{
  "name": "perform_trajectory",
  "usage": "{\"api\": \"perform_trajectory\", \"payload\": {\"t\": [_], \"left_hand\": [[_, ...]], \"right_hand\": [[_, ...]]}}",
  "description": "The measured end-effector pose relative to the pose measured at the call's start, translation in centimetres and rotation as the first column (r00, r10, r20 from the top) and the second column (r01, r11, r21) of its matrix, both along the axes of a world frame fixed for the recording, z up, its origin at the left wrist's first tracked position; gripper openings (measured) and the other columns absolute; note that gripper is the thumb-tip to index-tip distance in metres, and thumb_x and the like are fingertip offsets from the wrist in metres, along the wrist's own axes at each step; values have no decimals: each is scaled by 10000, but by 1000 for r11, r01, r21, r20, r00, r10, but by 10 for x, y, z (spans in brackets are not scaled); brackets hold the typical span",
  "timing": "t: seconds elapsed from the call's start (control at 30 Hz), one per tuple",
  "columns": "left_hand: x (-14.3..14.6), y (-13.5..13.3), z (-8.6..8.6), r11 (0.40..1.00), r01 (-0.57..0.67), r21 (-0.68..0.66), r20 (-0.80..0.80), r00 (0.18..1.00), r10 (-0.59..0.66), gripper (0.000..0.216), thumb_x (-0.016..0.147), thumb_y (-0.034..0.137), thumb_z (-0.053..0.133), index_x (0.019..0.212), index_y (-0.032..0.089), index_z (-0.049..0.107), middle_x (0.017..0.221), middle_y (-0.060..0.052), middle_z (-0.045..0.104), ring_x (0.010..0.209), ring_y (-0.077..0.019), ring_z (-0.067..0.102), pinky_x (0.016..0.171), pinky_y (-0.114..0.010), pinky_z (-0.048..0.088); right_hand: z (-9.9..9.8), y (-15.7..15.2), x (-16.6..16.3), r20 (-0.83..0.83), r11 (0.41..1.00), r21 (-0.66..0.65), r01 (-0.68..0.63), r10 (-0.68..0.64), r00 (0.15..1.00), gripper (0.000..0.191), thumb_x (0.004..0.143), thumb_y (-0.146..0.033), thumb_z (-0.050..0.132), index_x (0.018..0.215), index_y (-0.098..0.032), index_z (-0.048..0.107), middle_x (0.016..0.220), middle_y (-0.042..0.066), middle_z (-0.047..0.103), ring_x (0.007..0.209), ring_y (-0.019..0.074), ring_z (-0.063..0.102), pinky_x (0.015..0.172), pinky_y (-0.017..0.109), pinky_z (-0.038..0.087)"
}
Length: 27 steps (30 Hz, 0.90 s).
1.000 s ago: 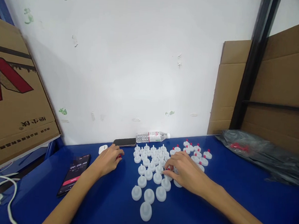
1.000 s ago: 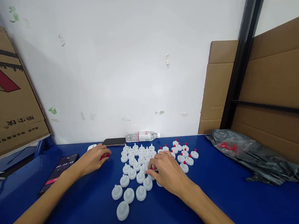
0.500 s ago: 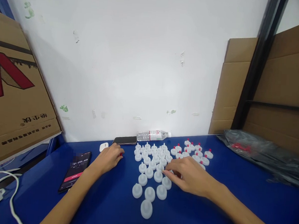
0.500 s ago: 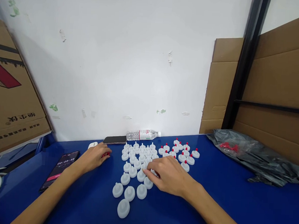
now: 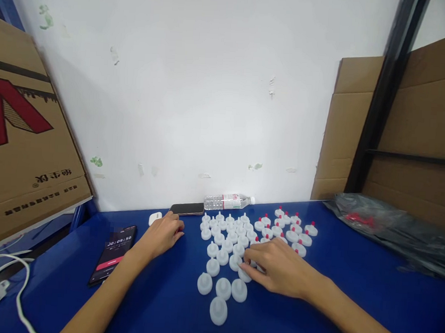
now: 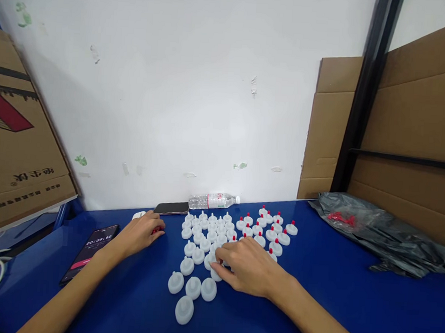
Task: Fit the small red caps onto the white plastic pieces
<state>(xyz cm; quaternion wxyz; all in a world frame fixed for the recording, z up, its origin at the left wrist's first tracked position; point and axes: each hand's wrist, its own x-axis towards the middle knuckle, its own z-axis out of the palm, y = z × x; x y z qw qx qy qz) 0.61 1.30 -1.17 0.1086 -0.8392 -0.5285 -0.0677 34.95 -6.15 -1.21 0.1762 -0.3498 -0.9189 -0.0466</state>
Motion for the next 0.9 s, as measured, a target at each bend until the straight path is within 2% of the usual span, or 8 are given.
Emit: {"api": "perform_trajectory", "payload": {"t": [0.13, 0.27, 0.37, 0.43, 0.53, 0.63, 0.77, 0.9], "left_hand": [[-3, 2, -1, 999, -34, -1, 3, 999, 34, 98, 883, 214, 613, 862, 221, 709, 951, -87, 657, 974, -280, 570, 729, -341, 455], [-4, 4, -3, 1000, -19, -20, -3, 1000, 19, 140, 883, 174, 588, 811, 218, 700, 944, -90, 649, 973, -279, 575, 733, -338, 457], [-1, 2, -3, 1000, 5, -12, 13, 1000, -5, 151, 872, 143, 568, 811, 213, 687, 947, -91, 646, 967, -268, 582, 737, -328, 462], [4, -1, -1, 1000, 16, 3, 21, 1000, -16, 149, 866, 134, 553, 813, 207, 672, 945, -89, 651, 955, -260, 589, 740, -324, 463], [16, -10, 6, 1000, 7, 17, 45, 999, -7, 152, 873, 145, 530, 830, 200, 666, 906, -80, 676, 907, -243, 610, 738, -321, 461], [29, -20, 14, 999, 14, 52, 125, 992, -20, 159, 900, 181, 526, 890, 201, 684, 890, -62, 699, 842, -216, 627, 743, -318, 466], [44, -29, 16, 975, 148, 166, 216, 959, -182, 192, 959, 225, 510, 992, 208, 699, 962, -64, 714, 910, -214, 614, 792, -333, 491], [60, -37, 9, 889, 323, 325, 219, 889, -403, 232, 1003, 220, 484, 1106, 207, 691, 1007, -83, 704, 928, -211, 574, 794, -356, 513]], "right_hand": [[1, 2, 2, -156, 998, 51, 38, -29, 987, 273, 1027, -349, 450, 855, -208, 609, 735, 0, 684, 574, 125, 601, 550, 253, 327], [0, 3, 3, -283, 997, 19, 74, -66, 957, 258, 1042, -387, 430, 953, -210, 596, 650, -18, 676, 505, 127, 605, 520, 233, 374], [-3, 4, 4, -381, 996, 27, 81, -65, 922, 233, 1043, -384, 425, 982, -211, 569, 888, 42, 766, 460, 109, 606, 517, 239, 448], [-6, 6, 5, -455, 996, 33, 79, -55, 889, 217, 1045, -369, 415, 968, -213, 543, 1085, 90, 757, 462, 101, 625, 519, 244, 490], [-7, 7, 5, -504, 995, 55, 89, -49, 862, 187, 1048, -347, 410, 975, -216, 522, 1133, 92, 749, 526, 113, 678, 525, 236, 511], [-6, 8, 4, -482, 989, 98, 109, -48, 875, 188, 1047, -350, 425, 975, -211, 530, 1131, 85, 748, 528, 105, 672, 529, 232, 499], [-6, 8, 2, -440, 983, 145, 115, -40, 897, 204, 1048, -347, 417, 996, -206, 556, 1104, 78, 736, 523, 87, 632, 521, 226, 466], [-6, 9, 1, -413, 989, 138, 50, 11, 911, 186, 1032, -351, 471, 1013, -216, 597, 1089, 67, 690, 666, 100, 642, 579, 209, 484]]}}
